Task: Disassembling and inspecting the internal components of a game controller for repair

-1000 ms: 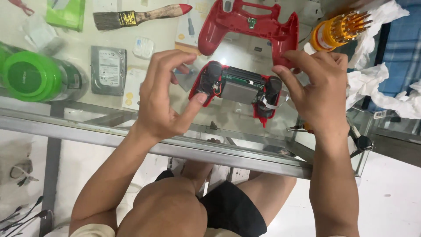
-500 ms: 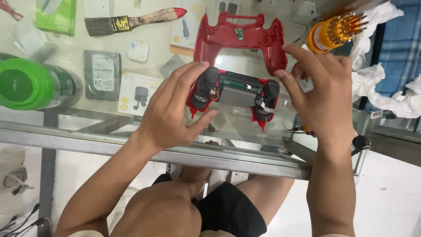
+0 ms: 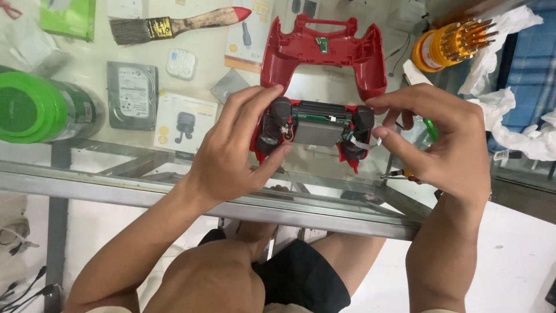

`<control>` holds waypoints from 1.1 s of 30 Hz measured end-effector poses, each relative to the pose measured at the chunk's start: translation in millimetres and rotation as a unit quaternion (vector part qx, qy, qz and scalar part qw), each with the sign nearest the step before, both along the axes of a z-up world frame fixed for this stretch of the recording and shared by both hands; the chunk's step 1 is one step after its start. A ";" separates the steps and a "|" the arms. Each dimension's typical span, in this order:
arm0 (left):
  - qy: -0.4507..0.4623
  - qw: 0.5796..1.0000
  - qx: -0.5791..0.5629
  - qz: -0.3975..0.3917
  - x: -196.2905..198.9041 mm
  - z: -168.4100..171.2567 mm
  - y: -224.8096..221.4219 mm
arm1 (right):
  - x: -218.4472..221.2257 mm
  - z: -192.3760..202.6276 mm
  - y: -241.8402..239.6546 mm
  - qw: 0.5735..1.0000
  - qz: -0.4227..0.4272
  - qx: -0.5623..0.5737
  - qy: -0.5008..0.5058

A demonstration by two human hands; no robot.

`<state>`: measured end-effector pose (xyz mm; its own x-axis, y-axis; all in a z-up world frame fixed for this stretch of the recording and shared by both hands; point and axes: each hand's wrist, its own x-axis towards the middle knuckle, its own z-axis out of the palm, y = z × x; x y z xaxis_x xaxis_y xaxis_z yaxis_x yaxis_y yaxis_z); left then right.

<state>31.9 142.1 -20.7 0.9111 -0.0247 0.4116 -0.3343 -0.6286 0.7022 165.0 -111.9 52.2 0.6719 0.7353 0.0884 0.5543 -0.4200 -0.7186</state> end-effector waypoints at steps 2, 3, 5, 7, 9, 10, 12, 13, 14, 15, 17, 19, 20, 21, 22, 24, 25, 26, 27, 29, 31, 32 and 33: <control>0.002 1.000 -0.005 0.002 -0.3 -0.1 -1.3 | 1.0 -1.4 -1.0 1.000 0.007 -0.003 -0.003; 0.004 1.000 -0.008 0.004 -0.6 0.0 -2.0 | 1.4 -2.4 -1.5 1.000 0.014 -0.005 -0.006; 0.014 1.000 -0.012 0.003 -0.7 -0.2 -2.1 | 0.3 -5.6 -0.2 1.000 0.011 0.001 -0.009; 0.025 1.000 -0.016 0.001 -0.4 -0.5 -2.5 | -1.0 -7.6 2.4 1.000 0.006 0.007 -0.011; 0.028 0.999 -0.028 0.001 0.2 -0.5 -3.6 | -2.3 -7.3 5.9 0.998 0.032 0.032 -0.038; 0.029 0.999 -0.029 0.001 0.1 -1.1 -4.2 | -2.8 -7.4 5.9 0.998 0.032 0.032 -0.037; 0.017 0.999 -0.027 0.006 -0.4 -1.4 -5.4 | -3.4 -7.0 6.2 0.997 0.046 0.044 -0.049; 0.016 0.999 -0.027 0.006 -0.6 -1.7 -5.6 | -4.2 -8.6 6.2 0.997 0.046 0.044 -0.049; 0.019 0.999 -0.032 0.008 -0.8 -1.8 -6.0 | -5.0 -10.1 6.1 0.997 0.039 0.051 -0.054; 0.021 0.999 -0.037 0.010 -1.1 -1.9 -6.4 | -5.8 -11.7 6.0 0.996 0.032 0.057 -0.059; 0.018 0.999 -0.038 0.015 -1.2 -1.9 -7.7 | -6.0 -11.1 5.8 0.996 0.035 0.059 -0.064; 0.016 0.999 -0.040 0.019 -1.0 -2.1 -8.6 | -6.1 -10.0 5.5 0.995 0.039 0.062 -0.070; 0.012 0.999 -0.043 0.016 -0.7 -2.1 -8.7 | -6.1 -9.1 5.4 0.996 0.035 0.052 -0.068; 0.008 0.999 -0.045 0.012 -0.5 -2.1 -8.9 | -6.3 -8.2 5.1 0.996 0.030 0.043 -0.067; 0.009 0.999 -0.044 0.012 -0.6 -3.0 -8.9 | -6.3 -9.9 4.7 0.996 0.030 0.044 -0.066; 0.019 0.999 -0.047 0.008 -0.7 -3.6 -8.7 | -6.5 -12.5 3.8 0.989 0.042 0.073 -0.124; 0.019 0.999 -0.046 0.008 -1.0 -3.7 -9.3 | -6.5 -16.6 3.9 0.989 0.042 0.075 -0.124; 0.024 0.998 -0.049 0.008 -1.3 -3.1 -9.8 | -6.5 -19.9 4.2 0.979 0.053 0.087 -0.176; 0.027 0.998 -0.048 0.008 -0.6 -1.3 -8.4 | -5.5 -23.1 6.2 0.966 0.064 0.102 -0.230; 0.031 0.998 -0.048 0.010 -1.8 4.2 -10.0 | -13.0 -18.1 11.9 0.960 0.070 0.090 -0.254; 0.036 0.998 -0.053 0.012 -1.2 7.0 -10.2 | -15.6 -13.5 13.8 0.955 0.075 0.073 -0.276; 0.039 0.998 -0.050 0.009 -1.0 6.4 -9.9 | -15.0 -12.6 12.8 0.959 0.074 0.048 -0.268; 0.043 0.998 -0.049 0.007 -1.9 4.9 -9.9 | -15.1 -12.5 11.7 0.963 0.074 0.022 -0.258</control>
<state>30.0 132.2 -15.7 0.9432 0.0252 0.3312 -0.2610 -0.5605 0.7859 149.9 -100.1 39.7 0.4178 0.8079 0.4157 0.8938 -0.2833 -0.3477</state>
